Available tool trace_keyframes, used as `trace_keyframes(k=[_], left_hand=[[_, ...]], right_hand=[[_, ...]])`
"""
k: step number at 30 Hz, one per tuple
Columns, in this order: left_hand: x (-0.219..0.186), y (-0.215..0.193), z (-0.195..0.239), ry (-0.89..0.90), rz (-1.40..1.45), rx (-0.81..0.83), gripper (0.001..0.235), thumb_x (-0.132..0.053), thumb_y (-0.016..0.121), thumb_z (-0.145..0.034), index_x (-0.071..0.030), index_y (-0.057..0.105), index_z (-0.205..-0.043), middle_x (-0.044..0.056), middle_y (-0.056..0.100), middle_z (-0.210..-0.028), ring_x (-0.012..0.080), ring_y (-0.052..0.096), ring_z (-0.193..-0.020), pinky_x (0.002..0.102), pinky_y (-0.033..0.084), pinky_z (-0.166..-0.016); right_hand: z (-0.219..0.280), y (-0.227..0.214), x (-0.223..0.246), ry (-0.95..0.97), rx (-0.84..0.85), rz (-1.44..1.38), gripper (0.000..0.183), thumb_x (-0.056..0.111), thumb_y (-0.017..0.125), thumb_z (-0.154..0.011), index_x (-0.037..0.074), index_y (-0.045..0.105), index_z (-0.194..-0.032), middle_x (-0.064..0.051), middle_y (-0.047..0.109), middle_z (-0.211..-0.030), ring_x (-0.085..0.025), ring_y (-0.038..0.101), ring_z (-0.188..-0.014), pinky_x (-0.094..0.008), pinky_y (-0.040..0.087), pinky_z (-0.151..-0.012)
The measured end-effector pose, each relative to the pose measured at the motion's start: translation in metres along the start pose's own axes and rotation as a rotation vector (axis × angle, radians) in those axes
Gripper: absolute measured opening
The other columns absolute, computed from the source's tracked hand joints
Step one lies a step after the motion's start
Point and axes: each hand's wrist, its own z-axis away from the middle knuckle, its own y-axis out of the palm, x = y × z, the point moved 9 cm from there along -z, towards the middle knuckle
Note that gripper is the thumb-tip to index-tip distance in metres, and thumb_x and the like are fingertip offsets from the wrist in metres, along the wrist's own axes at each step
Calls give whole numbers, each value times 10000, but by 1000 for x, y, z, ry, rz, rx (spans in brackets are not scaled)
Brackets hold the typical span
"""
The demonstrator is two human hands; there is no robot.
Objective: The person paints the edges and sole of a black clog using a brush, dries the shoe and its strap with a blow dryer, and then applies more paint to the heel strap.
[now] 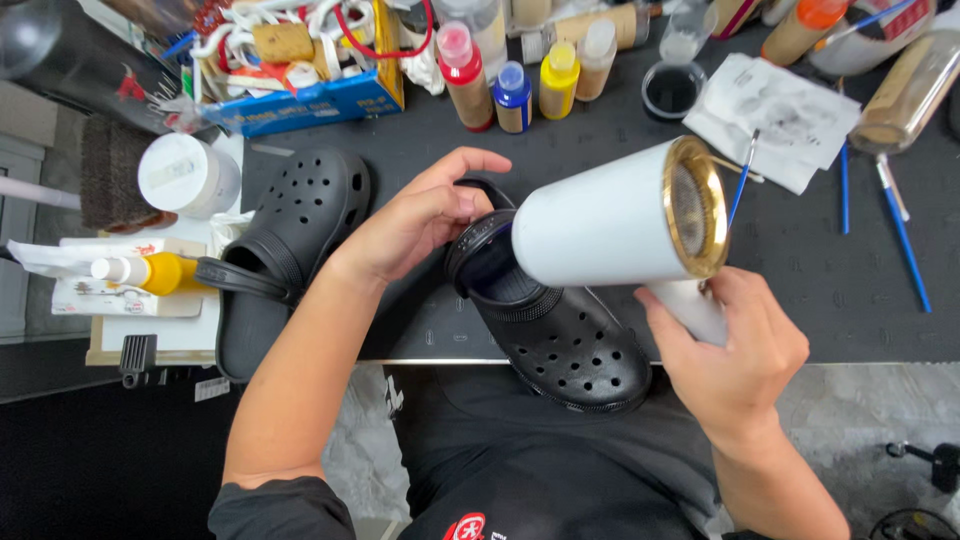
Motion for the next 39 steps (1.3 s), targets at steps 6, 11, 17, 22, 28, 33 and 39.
trace_keyframes(k=[6, 11, 17, 22, 28, 33, 39], left_hand=[[-7, -23, 7, 175, 7, -121, 497, -245, 552, -950, -1, 502, -1380, 77, 682, -951, 169, 651, -962, 308, 512, -908], [-20, -41, 21, 383, 16, -225, 378, -183, 601, -972, 19, 568, -1290, 83, 662, -919, 200, 674, -951, 336, 539, -896], [-9, -61, 30, 506, 14, -369, 222, -31, 710, -938, 2, 631, -1142, 46, 667, -886, 140, 658, -835, 277, 538, -797], [3, -81, 39, 644, -86, -506, 236, -5, 773, -949, -4, 649, -1150, -13, 636, -922, 61, 589, -861, 228, 481, -825], [9, -78, 37, 627, -387, -581, 279, -134, 758, -970, -35, 645, -1205, 49, 676, -1137, 115, 642, -1077, 252, 523, -867], [15, -80, 36, 477, -512, -670, 393, -226, 752, -936, -55, 624, -1266, 89, 696, -1166, 158, 695, -1041, 282, 566, -855], [13, -77, 38, 344, -639, -688, 474, -288, 765, -914, -49, 606, -1291, 84, 762, -973, 147, 730, -836, 292, 585, -770]], right_hand=[[-15, -12, 27, -122, -32, 21, 379, 67, 944, -818, -20, 691, -1087, -136, 711, -937, -239, 704, -778, -315, 555, -707], [-15, -14, 46, -268, 2, 2, 394, 48, 920, -744, -20, 681, -1050, -131, 716, -971, -270, 714, -786, -326, 556, -704], [-16, -11, 52, -259, -4, 43, 380, -8, 882, -724, -21, 693, -1053, -166, 723, -937, -292, 724, -814, -339, 569, -732], [-18, -9, 58, -228, -6, 88, 366, 16, 953, -788, -55, 693, -1035, -187, 691, -913, -288, 679, -745, -334, 528, -691], [-16, -1, 66, -317, 45, 96, 345, 22, 964, -808, -55, 702, -1019, -176, 691, -890, -285, 681, -759, -330, 522, -696], [-13, 2, 59, -306, 62, 36, 322, 2, 929, -837, -56, 709, -1066, -177, 714, -945, -279, 708, -811, -319, 541, -741], [-11, -3, 44, -238, 25, 84, 356, 18, 961, -851, -62, 707, -1087, -192, 715, -954, -265, 708, -809, -295, 536, -759]])
